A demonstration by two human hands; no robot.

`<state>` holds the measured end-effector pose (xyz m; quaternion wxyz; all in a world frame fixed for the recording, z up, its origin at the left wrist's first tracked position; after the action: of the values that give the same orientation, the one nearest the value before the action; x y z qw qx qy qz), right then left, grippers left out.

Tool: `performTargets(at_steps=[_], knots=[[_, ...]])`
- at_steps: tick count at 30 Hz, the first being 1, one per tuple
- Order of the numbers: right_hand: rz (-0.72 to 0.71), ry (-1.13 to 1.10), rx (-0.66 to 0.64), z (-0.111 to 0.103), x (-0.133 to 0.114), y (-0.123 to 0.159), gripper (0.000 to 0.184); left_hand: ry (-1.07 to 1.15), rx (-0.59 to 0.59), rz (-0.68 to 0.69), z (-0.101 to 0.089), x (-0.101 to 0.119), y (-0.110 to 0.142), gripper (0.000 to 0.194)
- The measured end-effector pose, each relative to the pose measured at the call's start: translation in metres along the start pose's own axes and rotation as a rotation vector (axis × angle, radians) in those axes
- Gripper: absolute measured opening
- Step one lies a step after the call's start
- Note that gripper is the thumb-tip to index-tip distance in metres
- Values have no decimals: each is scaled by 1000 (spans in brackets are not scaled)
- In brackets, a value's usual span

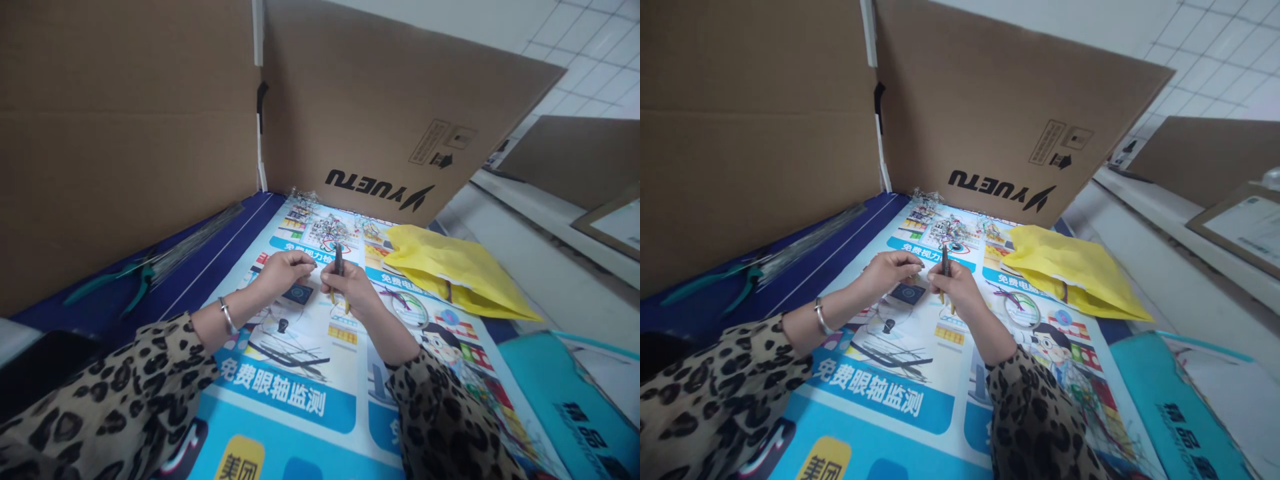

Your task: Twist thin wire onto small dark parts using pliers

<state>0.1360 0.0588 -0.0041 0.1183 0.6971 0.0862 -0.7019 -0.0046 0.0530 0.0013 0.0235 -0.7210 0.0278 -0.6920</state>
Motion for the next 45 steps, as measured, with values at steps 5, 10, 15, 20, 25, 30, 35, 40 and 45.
performTargets(at_steps=[5,10,15,20,25,30,35,40,45], knots=[[-23,-39,64,-1,4,0,19,103,-24,-21,3,-4,1,18],[-37,-79,92,1,6,1,18,140,-20,-26,5,-7,1,17],[-24,-114,93,3,11,1,18,129,-6,-20,5,-8,2,17],[-17,-159,106,5,17,0,22,175,-5,-42,6,-10,5,17],[12,-187,112,5,20,-1,22,198,3,-75,8,-13,6,18],[21,-216,113,5,22,-3,22,239,16,-80,10,-13,6,19],[13,-220,112,6,21,-3,22,223,41,-62,8,-12,5,17],[11,-237,108,6,20,-3,22,126,17,12,4,-11,-1,16],[35,-238,84,9,18,-1,24,148,-39,26,3,-13,-3,18]])
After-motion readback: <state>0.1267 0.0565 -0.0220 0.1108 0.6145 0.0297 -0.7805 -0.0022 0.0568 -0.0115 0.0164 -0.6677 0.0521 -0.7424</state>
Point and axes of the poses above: each hand's wrist, its own y-axis away from the middle knuckle, its own z-axis out of the palm, x = y × z, the point moved 6 cm from there along -y, towards the middle knuckle, and after that the axes turned 4 degrees about x, right-handed, at the moved point
